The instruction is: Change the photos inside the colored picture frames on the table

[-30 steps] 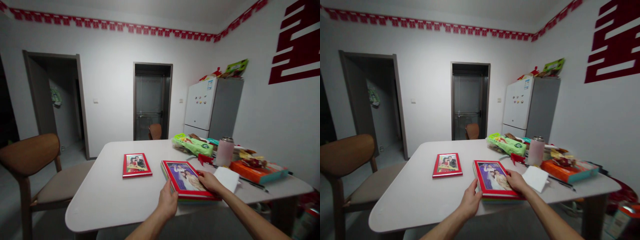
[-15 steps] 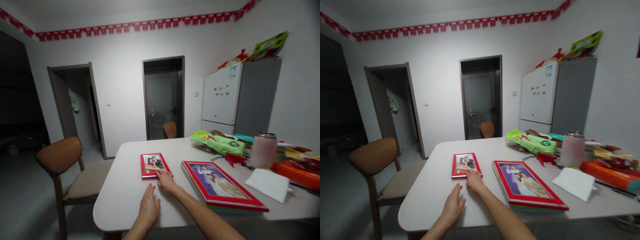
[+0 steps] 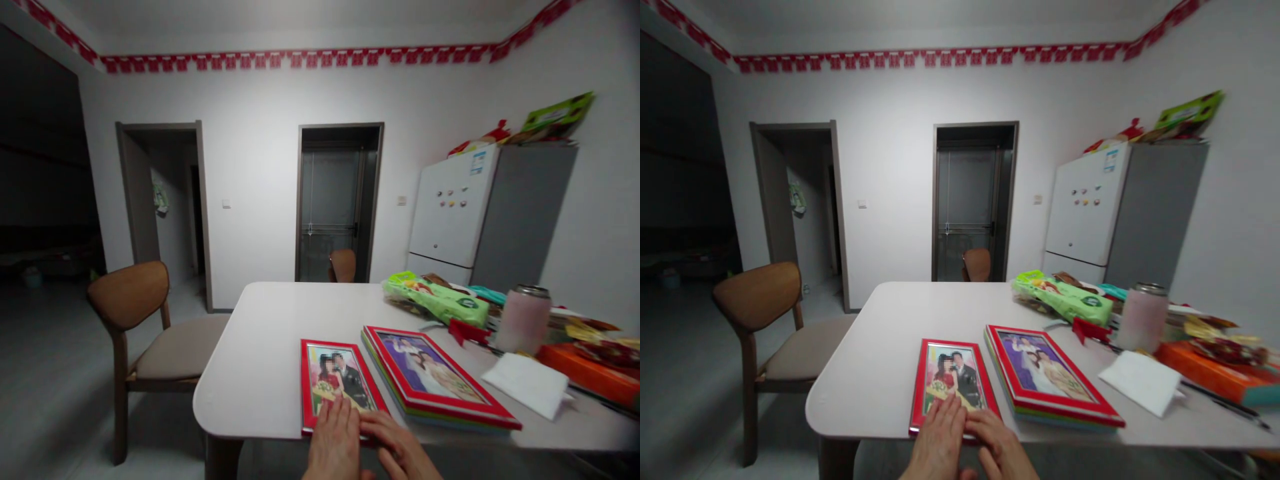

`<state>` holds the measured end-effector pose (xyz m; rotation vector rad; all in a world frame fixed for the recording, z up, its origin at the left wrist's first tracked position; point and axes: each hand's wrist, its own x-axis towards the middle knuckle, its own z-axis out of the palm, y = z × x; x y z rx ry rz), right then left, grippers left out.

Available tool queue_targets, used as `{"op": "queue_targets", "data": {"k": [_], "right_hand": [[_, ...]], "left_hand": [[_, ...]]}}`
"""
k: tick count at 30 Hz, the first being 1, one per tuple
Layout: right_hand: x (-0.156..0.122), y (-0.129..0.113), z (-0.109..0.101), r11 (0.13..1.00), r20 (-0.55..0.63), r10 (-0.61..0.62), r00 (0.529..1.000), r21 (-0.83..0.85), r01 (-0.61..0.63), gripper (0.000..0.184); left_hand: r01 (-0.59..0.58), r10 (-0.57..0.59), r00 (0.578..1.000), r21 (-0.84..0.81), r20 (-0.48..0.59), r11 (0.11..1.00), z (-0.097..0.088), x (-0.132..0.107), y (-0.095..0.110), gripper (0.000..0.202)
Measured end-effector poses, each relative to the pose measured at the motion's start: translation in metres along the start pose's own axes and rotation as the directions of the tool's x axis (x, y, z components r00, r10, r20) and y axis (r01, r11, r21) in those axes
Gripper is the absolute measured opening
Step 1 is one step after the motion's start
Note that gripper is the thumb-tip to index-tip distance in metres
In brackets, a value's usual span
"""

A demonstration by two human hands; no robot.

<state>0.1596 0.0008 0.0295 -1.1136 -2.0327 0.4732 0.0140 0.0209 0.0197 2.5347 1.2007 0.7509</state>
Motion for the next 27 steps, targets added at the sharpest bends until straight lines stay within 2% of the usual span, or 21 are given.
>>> {"op": "queue_targets", "data": {"k": [3,4,7,9,10,11,13,15,19,21,23,25,27], "right_hand": [[-0.008,-0.004,-0.005,0.985,-0.152,0.133,0.979,0.127,-0.114,0.026],[-0.008,-0.004,-0.008,0.976,-0.235,0.19,0.953,0.153,-0.156,0.024],[-0.002,-0.003,-0.018,0.943,-0.452,0.323,0.832,0.225,-0.245,0.026],[0.005,-0.005,-0.023,0.927,-0.512,0.365,0.777,0.281,-0.25,0.032],[0.01,-0.007,-0.023,0.919,-0.513,0.377,0.771,0.308,-0.245,0.034],[0.015,-0.01,-0.022,0.913,-0.492,0.382,0.783,0.331,-0.237,0.037],[0.026,-0.017,-0.014,0.906,-0.394,0.367,0.843,0.355,-0.228,0.041],[0.038,-0.023,0.0,0.917,-0.282,0.319,0.905,0.334,-0.219,0.044],[0.056,-0.029,0.027,0.967,-0.157,0.198,0.968,0.196,-0.166,0.047],[0.059,-0.027,0.033,0.984,-0.09,0.157,0.983,0.103,-0.148,0.046],[0.058,-0.022,0.035,0.991,-0.021,0.132,0.991,-0.002,-0.132,0.046],[0.055,-0.017,0.032,0.99,0.024,0.112,0.993,-0.088,-0.11,0.045],[0.051,-0.014,0.028,0.984,0.049,0.097,0.994,-0.152,-0.088,0.044]], "left_hand": [[0.006,-0.007,1.0,0.051,0.025,0.999,0.003,0.004,0.008,0.046],[0.007,-0.009,0.999,0.06,0.031,0.998,0.002,0.004,0.01,0.042],[-0.017,0.016,0.999,0.04,0.03,0.999,-0.01,0.005,0.014,0.041],[-0.011,0.01,0.999,-0.016,-0.052,1.0,-0.023,0.004,0.015,0.042],[0.002,-0.009,0.993,-0.06,-0.12,0.998,-0.031,0.003,0.015,0.042],[0.02,-0.043,0.979,-0.116,-0.198,0.993,-0.04,0.002,0.015,0.043],[0.047,-0.138,0.934,-0.27,-0.328,0.962,-0.056,-0.001,0.014,0.044],[0.063,-0.26,0.876,-0.44,-0.406,0.896,-0.069,-0.004,0.012,0.044],[0.087,-0.526,0.722,-0.697,-0.448,0.712,-0.076,-0.015,-0.003,0.055],[0.068,-0.609,0.672,-0.784,-0.421,0.617,-0.072,-0.023,-0.016,0.061],[0.087,-0.644,0.672,-0.825,-0.365,0.558,-0.067,-0.033,-0.029,0.061],[0.147,-0.629,0.72,-0.822,-0.294,0.551,-0.064,-0.043,-0.039,0.056],[0.211,-0.578,0.779,-0.765,-0.245,0.609,-0.063,-0.053,-0.043,0.052]]}}
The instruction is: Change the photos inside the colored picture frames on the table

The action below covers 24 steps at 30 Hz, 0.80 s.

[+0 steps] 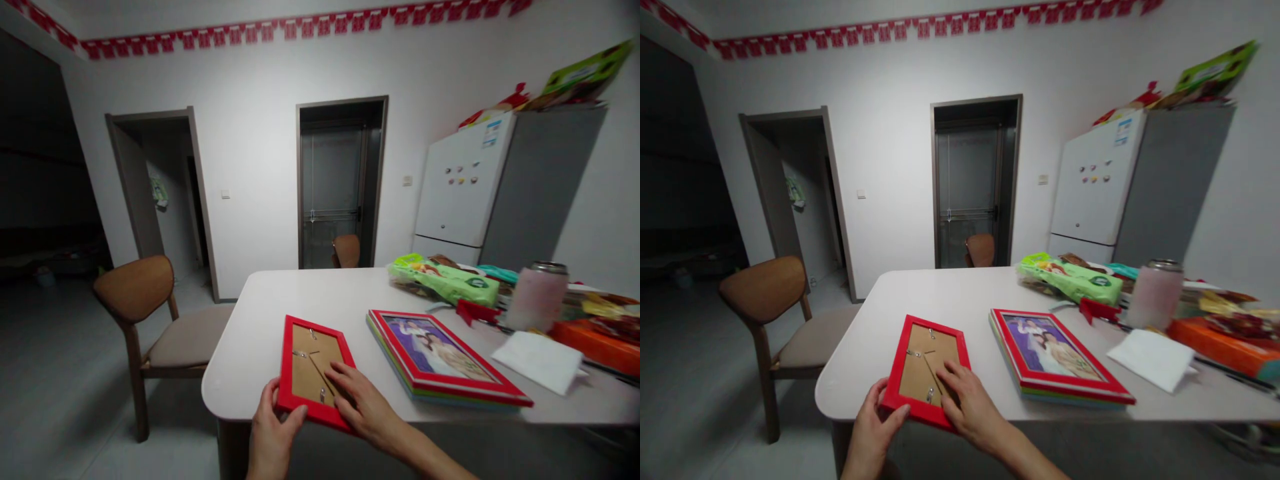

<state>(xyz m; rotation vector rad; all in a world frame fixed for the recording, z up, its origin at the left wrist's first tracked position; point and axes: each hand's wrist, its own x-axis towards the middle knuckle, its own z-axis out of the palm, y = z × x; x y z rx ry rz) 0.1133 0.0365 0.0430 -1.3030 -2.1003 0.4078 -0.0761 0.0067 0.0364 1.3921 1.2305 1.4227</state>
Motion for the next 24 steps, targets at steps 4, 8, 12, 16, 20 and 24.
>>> {"op": "queue_targets", "data": {"k": [4,8,12,16,20,24], "right_hand": [[-0.005,-0.002,-0.009,0.996,0.048,-0.025,0.999,-0.088,0.029,0.043],[-0.008,-0.005,-0.013,0.993,0.078,-0.036,0.996,-0.11,0.045,0.044],[-0.01,-0.003,-0.013,0.99,0.107,-0.03,0.994,-0.134,0.044,0.047],[-0.011,-0.006,-0.015,0.99,0.121,-0.057,0.991,-0.122,0.071,0.049],[-0.006,-0.013,-0.025,0.995,0.211,-0.044,0.977,-0.075,0.062,0.041],[0.004,-0.013,-0.027,0.998,0.392,-0.056,0.918,0.042,0.043,0.034]], "left_hand": [[-0.048,0.038,0.999,0.306,0.039,0.951,-0.006,-0.01,-0.001,0.054],[-0.14,0.11,0.99,0.518,0.088,0.844,-0.004,-0.013,-0.007,0.049],[-0.258,0.168,0.966,0.685,0.197,0.681,-0.002,-0.012,-0.023,0.049],[-0.353,0.227,0.935,0.762,0.272,0.543,-0.002,-0.012,-0.039,0.046],[-0.408,0.265,0.912,0.764,0.313,0.5,-0.005,-0.01,-0.039,0.05],[-0.549,0.287,0.833,0.647,0.472,0.529,-0.004,-0.002,-0.019,0.05]]}}
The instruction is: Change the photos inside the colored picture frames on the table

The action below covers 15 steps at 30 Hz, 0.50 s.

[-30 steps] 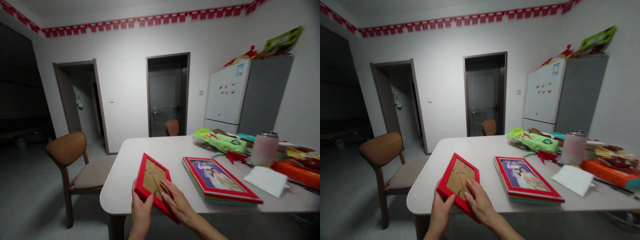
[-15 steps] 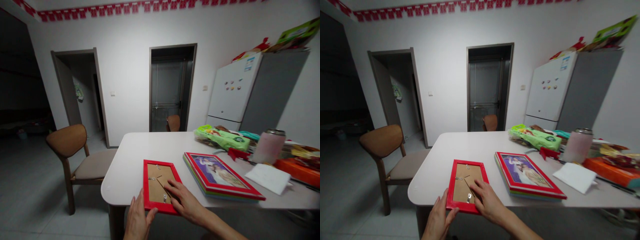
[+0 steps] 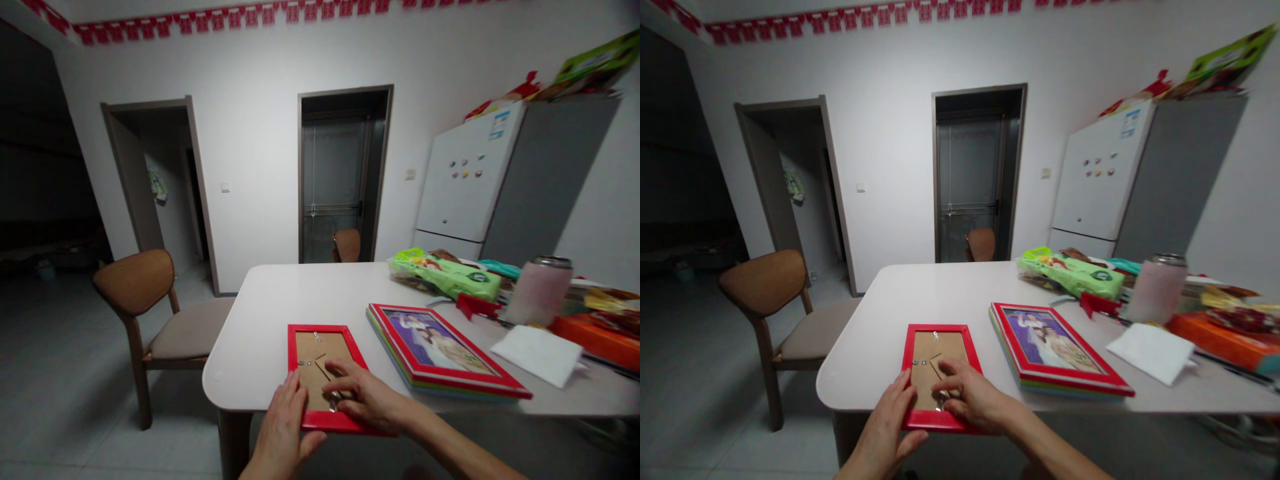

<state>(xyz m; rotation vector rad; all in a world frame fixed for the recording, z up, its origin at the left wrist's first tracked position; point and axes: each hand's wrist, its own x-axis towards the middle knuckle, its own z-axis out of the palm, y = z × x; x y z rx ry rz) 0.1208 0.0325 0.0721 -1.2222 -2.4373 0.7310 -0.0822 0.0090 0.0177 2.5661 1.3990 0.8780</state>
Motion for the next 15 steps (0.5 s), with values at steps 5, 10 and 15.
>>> {"op": "queue_targets", "data": {"k": [5,10,15], "right_hand": [[0.012,0.003,0.014,0.997,-0.129,-0.033,0.991,0.063,0.041,0.019],[0.011,-0.002,0.015,0.997,-0.133,-0.054,0.99,0.049,0.061,0.02],[0.012,-0.004,0.017,0.998,-0.158,-0.038,0.987,0.046,0.046,0.014]], "left_hand": [[0.038,-0.027,0.992,-0.088,0.119,0.995,-0.014,0.014,0.01,0.042],[0.08,-0.066,0.99,-0.119,0.122,0.99,-0.009,0.011,0.007,0.058],[0.101,-0.086,0.99,-0.124,0.115,0.987,-0.006,0.009,0.004,0.059]]}}
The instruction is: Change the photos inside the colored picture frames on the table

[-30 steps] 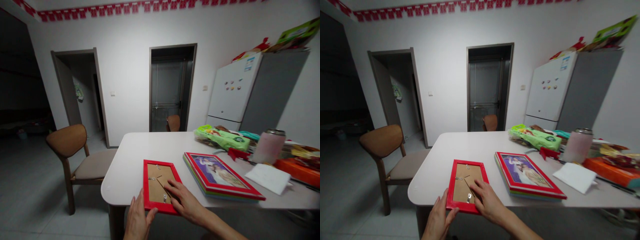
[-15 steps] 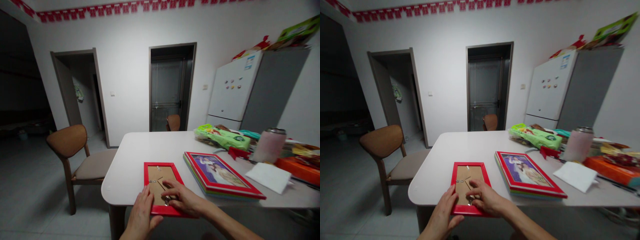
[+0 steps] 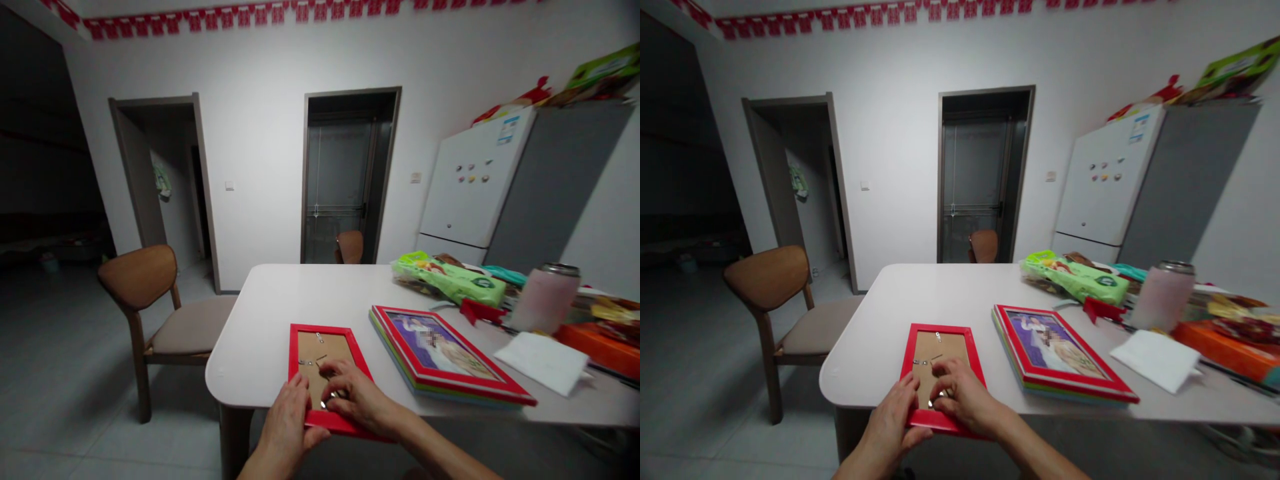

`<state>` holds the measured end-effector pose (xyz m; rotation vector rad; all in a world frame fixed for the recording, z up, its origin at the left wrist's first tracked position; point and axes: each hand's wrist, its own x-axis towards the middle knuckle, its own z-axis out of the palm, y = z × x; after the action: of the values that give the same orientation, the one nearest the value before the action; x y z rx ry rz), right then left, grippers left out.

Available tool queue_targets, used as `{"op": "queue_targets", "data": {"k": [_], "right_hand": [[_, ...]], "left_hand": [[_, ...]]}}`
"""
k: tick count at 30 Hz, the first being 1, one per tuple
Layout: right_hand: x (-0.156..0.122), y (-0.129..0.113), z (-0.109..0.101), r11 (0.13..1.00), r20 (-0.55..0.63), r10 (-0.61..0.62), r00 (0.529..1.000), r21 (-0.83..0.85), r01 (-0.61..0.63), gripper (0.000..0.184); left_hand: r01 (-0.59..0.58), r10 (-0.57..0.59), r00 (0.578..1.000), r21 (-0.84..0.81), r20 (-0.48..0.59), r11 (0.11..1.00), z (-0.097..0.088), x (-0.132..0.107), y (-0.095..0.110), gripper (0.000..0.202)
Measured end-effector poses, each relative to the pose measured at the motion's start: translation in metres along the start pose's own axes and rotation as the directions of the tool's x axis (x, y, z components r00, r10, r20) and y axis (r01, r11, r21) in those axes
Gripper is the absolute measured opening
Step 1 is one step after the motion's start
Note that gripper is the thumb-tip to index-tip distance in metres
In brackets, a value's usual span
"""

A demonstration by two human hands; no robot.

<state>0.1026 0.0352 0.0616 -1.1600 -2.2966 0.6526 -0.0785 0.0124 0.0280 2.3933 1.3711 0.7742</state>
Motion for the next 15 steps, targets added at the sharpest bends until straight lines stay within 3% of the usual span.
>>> {"op": "queue_targets", "data": {"k": [3,7,11,15], "right_hand": [[0.005,0.001,0.005,0.999,-0.082,0.001,0.997,-0.047,-0.005,0.013],[0.025,0.0,0.01,0.989,-0.135,0.032,0.99,-0.142,-0.052,0.027],[0.054,-0.003,0.021,0.948,-0.191,0.095,0.977,-0.281,-0.147,0.023],[0.073,-0.003,0.031,0.925,-0.244,0.154,0.958,-0.305,-0.226,0.023]], "left_hand": [[0.005,-0.005,1.0,0.01,0.009,1.0,0.0,0.001,0.0,0.059],[-0.044,0.043,0.999,0.019,0.027,0.999,0.001,0.002,-0.002,0.062],[-0.042,0.041,0.999,0.045,0.03,0.998,0.001,0.003,-0.002,0.067],[-0.036,0.032,0.998,0.083,0.051,0.996,0.0,0.005,0.0,0.068]]}}
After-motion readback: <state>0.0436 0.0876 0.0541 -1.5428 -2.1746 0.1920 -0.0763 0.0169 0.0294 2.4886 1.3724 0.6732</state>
